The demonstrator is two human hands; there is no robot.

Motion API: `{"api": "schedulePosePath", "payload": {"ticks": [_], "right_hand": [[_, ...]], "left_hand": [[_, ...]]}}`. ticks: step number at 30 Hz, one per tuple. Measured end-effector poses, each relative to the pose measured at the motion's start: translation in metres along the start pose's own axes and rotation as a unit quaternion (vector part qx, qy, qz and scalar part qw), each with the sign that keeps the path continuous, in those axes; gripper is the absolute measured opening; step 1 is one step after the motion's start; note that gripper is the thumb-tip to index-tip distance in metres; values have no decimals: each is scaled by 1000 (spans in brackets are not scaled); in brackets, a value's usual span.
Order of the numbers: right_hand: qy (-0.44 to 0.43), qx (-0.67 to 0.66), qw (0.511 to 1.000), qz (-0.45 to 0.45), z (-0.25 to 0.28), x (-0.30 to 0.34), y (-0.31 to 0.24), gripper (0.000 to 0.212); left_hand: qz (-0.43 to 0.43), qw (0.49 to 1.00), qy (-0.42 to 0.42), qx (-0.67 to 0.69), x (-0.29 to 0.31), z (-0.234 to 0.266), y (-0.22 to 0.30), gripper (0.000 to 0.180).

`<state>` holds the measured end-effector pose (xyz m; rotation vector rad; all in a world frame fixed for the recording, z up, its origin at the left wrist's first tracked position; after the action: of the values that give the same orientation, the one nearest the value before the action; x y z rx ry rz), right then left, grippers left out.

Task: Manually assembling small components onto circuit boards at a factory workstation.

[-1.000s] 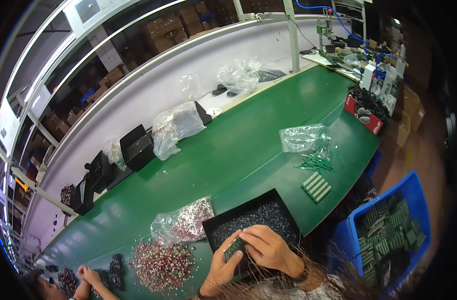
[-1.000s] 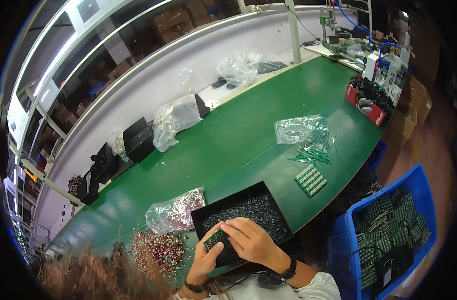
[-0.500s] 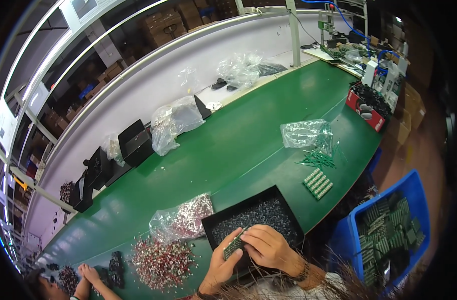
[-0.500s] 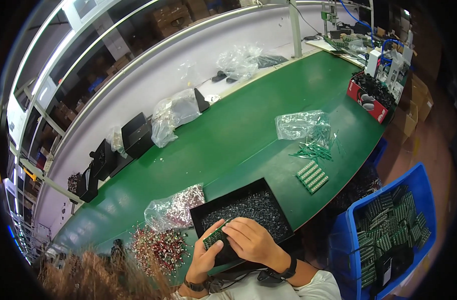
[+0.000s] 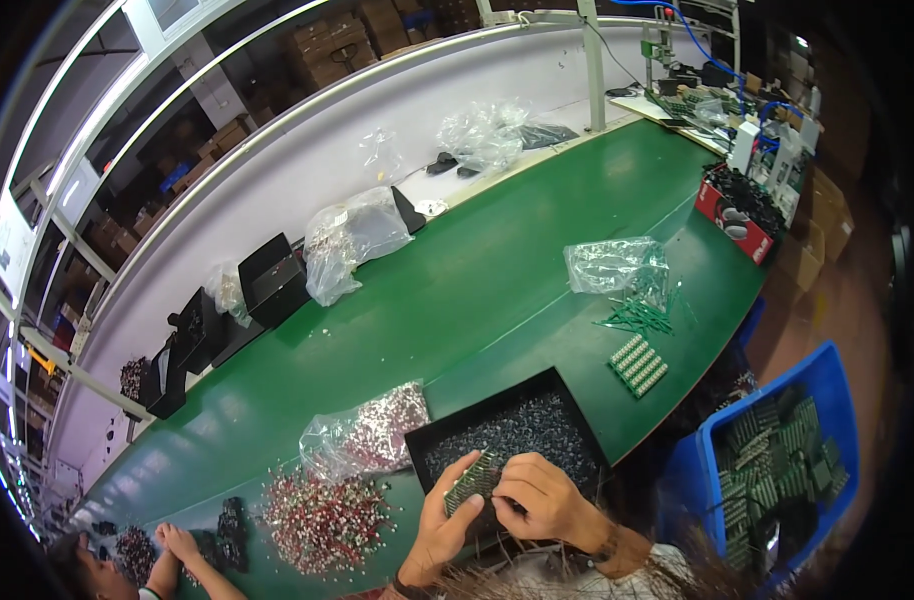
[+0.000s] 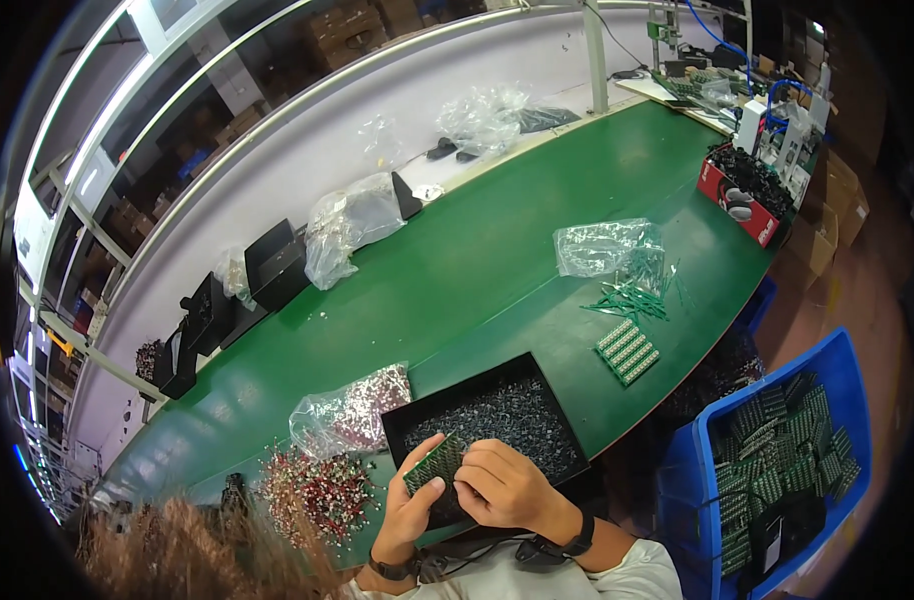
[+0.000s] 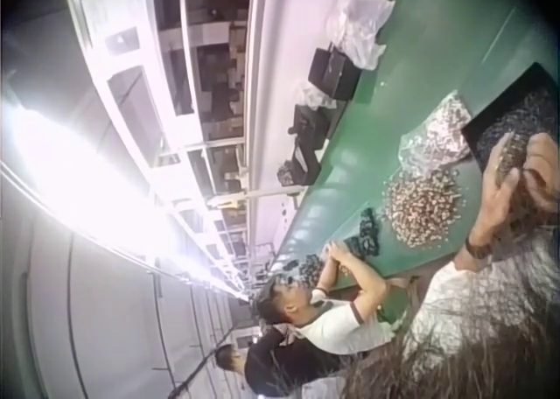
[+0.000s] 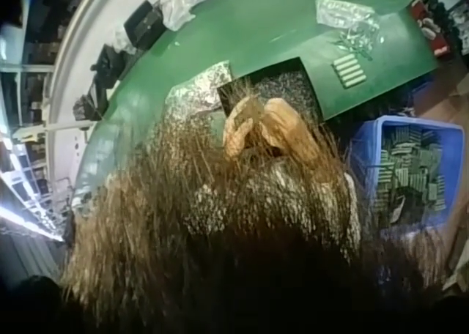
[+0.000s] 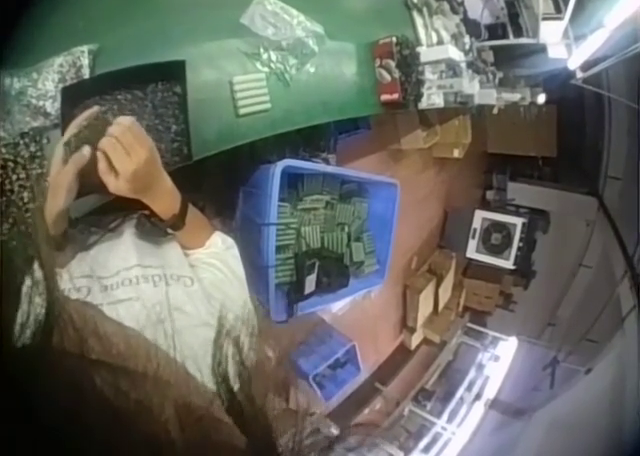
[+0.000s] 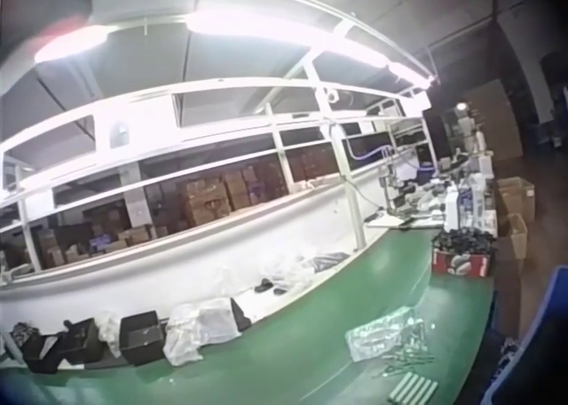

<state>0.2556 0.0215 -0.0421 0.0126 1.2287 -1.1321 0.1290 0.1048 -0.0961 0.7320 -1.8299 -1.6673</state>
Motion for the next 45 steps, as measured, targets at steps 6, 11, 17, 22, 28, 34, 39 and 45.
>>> {"api": "schedulePosePath", "payload": {"ticks": [6,11,17,22,28,34,39,45], "right_hand": [[8,9,1000,9,3,-10,-14,29],[-14,6,1000,13,-1,-4,-10,33],[2,2,1000,8,4,-10,-10,33],[-10,-11,1000,5,0,0,-3,36],[-10,-2,1000,3,4,-9,-9,39],[-29,-21,999,14,-7,-4,-12,40],[-16,-24,1000,8,-2,-1,-6,40],[-13,-65,998,3,-1,-11,-12,39]], "left_hand": [[10,1000,-5,-14,5,-2,-4,62],[20,1000,-5,-13,3,-4,2,72],[36,999,-17,-25,1,-2,-5,76],[28,999,-19,-36,1,0,-10,75],[34,998,-15,-41,1,0,-8,72],[-32,995,-25,-91,-2,-3,-5,70],[17,997,-7,-80,-2,1,-8,68],[-55,983,-14,-172,-8,-2,4,67]]}}
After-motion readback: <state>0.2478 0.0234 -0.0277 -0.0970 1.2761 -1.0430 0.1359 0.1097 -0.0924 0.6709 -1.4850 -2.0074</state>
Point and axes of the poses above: each hand's wrist, its own x-axis away from the middle knuckle, its own z-axis out of the back of the hand, y = z × x, the point moved 8 cm from there along -x, towards the middle knuckle, and after that the axes turned 1 degree about -y, right-handed, at the moved point
